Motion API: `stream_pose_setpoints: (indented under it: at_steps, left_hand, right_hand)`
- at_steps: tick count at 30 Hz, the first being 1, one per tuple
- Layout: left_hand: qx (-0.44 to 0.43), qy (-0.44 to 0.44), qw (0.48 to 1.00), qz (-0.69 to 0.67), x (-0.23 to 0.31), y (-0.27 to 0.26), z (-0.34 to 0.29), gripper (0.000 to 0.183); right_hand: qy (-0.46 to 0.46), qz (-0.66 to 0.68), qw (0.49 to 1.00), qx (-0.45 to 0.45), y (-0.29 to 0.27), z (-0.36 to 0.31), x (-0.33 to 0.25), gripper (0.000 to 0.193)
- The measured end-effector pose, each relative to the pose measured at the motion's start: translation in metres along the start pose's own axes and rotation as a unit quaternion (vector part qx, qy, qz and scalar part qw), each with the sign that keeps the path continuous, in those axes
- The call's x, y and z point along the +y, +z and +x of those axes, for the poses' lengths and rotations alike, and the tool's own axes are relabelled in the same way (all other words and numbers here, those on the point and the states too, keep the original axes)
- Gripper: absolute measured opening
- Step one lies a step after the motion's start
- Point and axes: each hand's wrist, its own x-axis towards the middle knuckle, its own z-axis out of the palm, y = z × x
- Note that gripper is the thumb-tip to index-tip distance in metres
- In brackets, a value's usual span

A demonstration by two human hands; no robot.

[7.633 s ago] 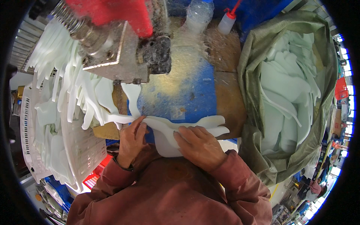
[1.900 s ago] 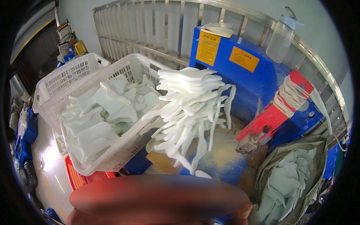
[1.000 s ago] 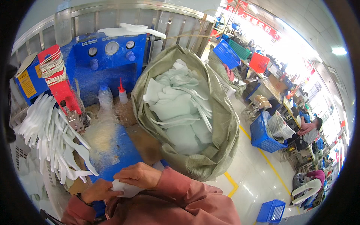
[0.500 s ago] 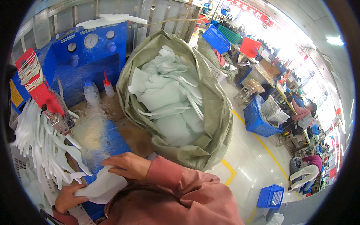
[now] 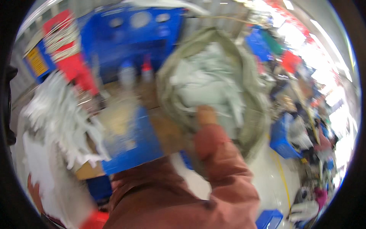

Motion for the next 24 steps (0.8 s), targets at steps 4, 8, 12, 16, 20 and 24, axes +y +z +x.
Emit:
stream_pose_setpoints:
  at_steps: [4, 8, 12, 16, 20, 24]
  left_hand:
    - [-0.009, 0.071, 0.987, 0.146, -0.052, -0.006, 0.052, 0.08]
    - [0.167, 0.102, 0.889, 0.413, -0.052, -0.007, 0.058, 0.083]
    - [0.142, 0.139, 0.929, 0.313, 0.015, 0.027, 0.027, 0.076]
    - [-0.214, 0.088, 0.958, -0.169, 0.104, 0.156, -0.047, 0.077]
    - [-0.472, 0.172, 0.847, -0.175, 0.181, 0.276, -0.105, 0.101]
    - [-0.384, 0.092, 0.866, -0.306, 0.202, 0.321, -0.119, 0.057]
  right_hand:
    - [0.005, 0.03, 0.999, 0.033, 0.019, 0.005, 0.036, 0.016]
    - [0.006, 0.143, 0.962, 0.232, -0.038, 0.003, 0.04, 0.019]
    - [0.004, 0.199, 0.932, 0.305, -0.14, -0.024, 0.007, 0.018]
    - [-0.262, 0.263, 0.924, 0.091, -0.21, -0.059, -0.072, 0.027]
    - [-0.438, 0.44, 0.781, -0.063, -0.221, -0.047, -0.183, 0.045]
    - [-0.381, 0.401, 0.833, -0.006, -0.215, -0.033, -0.224, 0.035]
